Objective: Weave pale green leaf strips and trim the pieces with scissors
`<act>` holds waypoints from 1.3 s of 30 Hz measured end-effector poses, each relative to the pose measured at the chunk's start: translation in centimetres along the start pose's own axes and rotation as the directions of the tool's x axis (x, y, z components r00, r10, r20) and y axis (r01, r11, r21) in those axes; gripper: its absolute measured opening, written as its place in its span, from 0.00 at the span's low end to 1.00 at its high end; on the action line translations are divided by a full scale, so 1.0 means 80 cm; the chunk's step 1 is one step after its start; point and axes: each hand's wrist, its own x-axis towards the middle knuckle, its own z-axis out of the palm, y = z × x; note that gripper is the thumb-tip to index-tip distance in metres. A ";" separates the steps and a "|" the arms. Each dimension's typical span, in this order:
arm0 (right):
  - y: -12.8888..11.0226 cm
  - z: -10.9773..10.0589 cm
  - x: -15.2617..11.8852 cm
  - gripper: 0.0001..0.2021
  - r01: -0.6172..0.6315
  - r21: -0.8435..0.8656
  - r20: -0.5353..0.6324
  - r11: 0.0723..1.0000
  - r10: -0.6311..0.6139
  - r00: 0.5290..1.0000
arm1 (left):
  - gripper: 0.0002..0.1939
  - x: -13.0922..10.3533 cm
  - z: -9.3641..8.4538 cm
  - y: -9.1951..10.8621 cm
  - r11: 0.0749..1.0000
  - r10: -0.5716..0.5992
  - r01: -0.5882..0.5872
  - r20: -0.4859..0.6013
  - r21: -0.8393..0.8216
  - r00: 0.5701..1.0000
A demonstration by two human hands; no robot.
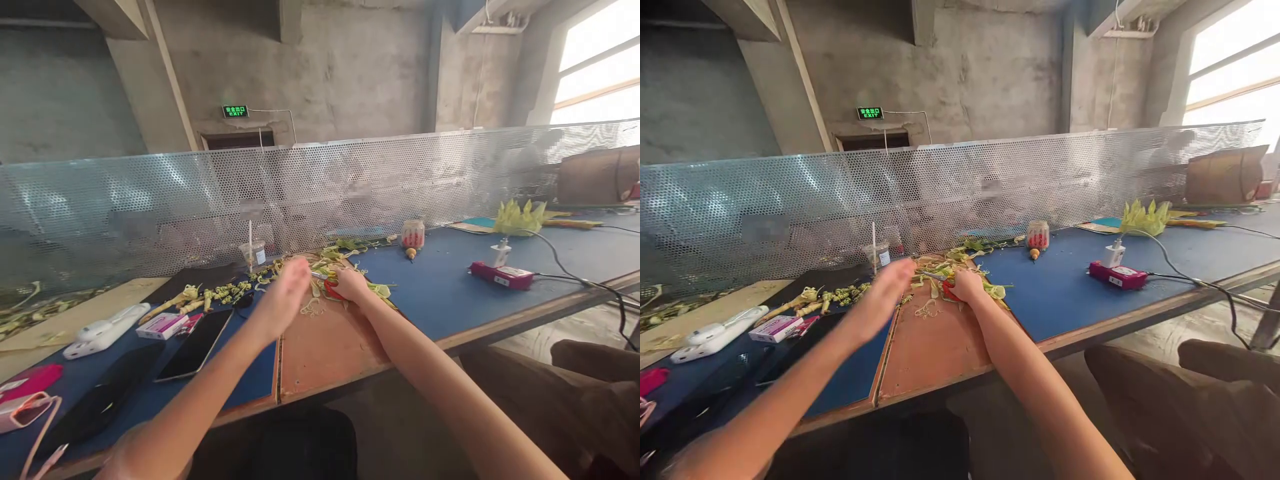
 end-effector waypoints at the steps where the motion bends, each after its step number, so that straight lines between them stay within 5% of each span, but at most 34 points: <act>1: 0.001 0.001 0.001 0.20 0.002 0.001 0.000 1.000 -0.002 1.000 | 0.25 -0.001 0.012 -0.007 1.000 0.000 -0.002 0.091 0.027 0.996; 5: 0.004 0.003 0.003 0.20 0.014 0.005 -0.005 1.000 -0.014 1.000 | 0.39 -0.006 0.060 -0.037 0.981 -0.059 -0.027 0.422 0.194 0.904; 8: 0.004 0.003 0.003 0.20 0.019 0.015 0.001 1.000 -0.019 1.000 | 0.41 -0.020 0.068 -0.029 0.966 -0.077 -0.057 0.490 0.253 0.868; 12: 0.004 0.003 0.002 0.20 0.020 0.033 0.011 0.999 -0.021 1.000 | 0.39 -0.071 0.068 0.038 0.969 0.088 -0.211 0.615 0.130 0.783; 15: 0.003 0.004 0.002 0.20 0.014 0.046 0.013 0.999 -0.014 1.000 | 0.42 -0.120 0.106 0.096 0.945 0.259 -0.324 0.696 -0.039 0.670; 17: 0.003 0.004 0.002 0.21 0.007 0.053 0.017 0.999 -0.008 1.000 | 0.39 -0.145 0.146 0.120 0.986 0.079 -0.155 0.647 0.061 0.758; 19: 0.003 0.004 0.001 0.21 0.000 0.057 0.020 0.998 -0.001 1.000 | 0.32 -0.162 0.182 0.128 0.993 -0.006 -0.066 0.622 0.093 0.783; 22: 0.004 0.003 0.001 0.21 -0.005 0.054 0.020 0.999 0.004 1.000 | 0.24 -0.170 0.197 0.125 0.960 0.252 -0.257 0.729 -0.107 0.636; 23: 0.004 0.003 0.000 0.21 -0.005 0.052 0.018 0.999 0.004 1.000 | 0.20 -0.167 0.190 0.123 0.943 0.308 -0.290 0.747 -0.161 0.588; 24: 0.004 0.003 0.000 0.21 -0.003 0.050 0.015 0.999 0.002 1.000 | 0.17 -0.161 0.178 0.123 0.896 0.414 -0.364 0.779 -0.256 0.471; 25: 0.004 0.003 -0.001 0.21 0.000 0.047 0.010 0.999 -0.001 1.000 | 0.14 -0.151 0.163 0.123 0.857 0.474 -0.414 0.785 -0.307 0.399; 26: 0.004 0.003 -0.001 0.21 0.004 0.045 0.005 0.999 -0.004 1.000 | 0.13 -0.139 0.147 0.124 0.831 0.507 -0.455 0.775 -0.321 0.378; 27: 0.003 0.003 -0.002 0.21 0.009 0.044 0.000 0.999 -0.009 1.000 | 0.13 -0.124 0.131 0.124 0.816 0.526 -0.489 0.746 -0.308 0.409; 29: 0.003 0.003 -0.003 0.21 0.017 0.043 -0.009 0.999 -0.017 1.000 | 0.18 -0.096 0.109 0.122 0.901 0.408 -0.422 0.524 -0.099 0.748; 30: 0.003 0.003 -0.003 0.20 0.021 0.043 -0.013 0.999 -0.020 1.000 | 0.20 -0.087 0.103 0.119 0.938 0.312 -0.346 0.397 0.015 0.863; 31: 0.003 0.003 -0.003 0.20 0.023 0.043 -0.015 0.999 -0.022 1.000 | 0.22 -0.084 0.101 0.117 0.954 0.229 -0.279 0.331 0.111 0.915; 33: 0.003 0.003 -0.002 0.20 0.022 0.045 -0.011 0.999 -0.022 1.000 | 0.32 -0.092 0.100 0.113 0.943 0.180 -0.280 0.433 0.180 0.884; 35: 0.003 0.002 -0.001 0.20 0.017 0.051 -0.001 0.999 -0.017 1.000 | 0.34 -0.109 0.094 0.116 0.900 0.325 -0.435 0.604 0.039 0.728; 37: 0.002 0.001 -0.001 0.20 0.011 0.064 0.005 0.998 -0.012 1.000 | 0.24 -0.115 0.080 0.122 0.892 0.394 -0.430 0.701 -0.137 0.595; 38: 0.002 0.000 -0.001 0.20 0.008 0.074 0.007 0.997 -0.009 1.000 | 0.24 -0.108 0.073 0.125 0.916 0.366 -0.371 0.705 -0.156 0.607; 39: 0.001 -0.001 -0.003 0.19 0.002 0.084 0.008 0.996 -0.003 1.000 | 0.25 -0.094 0.067 0.127 0.941 0.324 -0.306 0.656 -0.146 0.682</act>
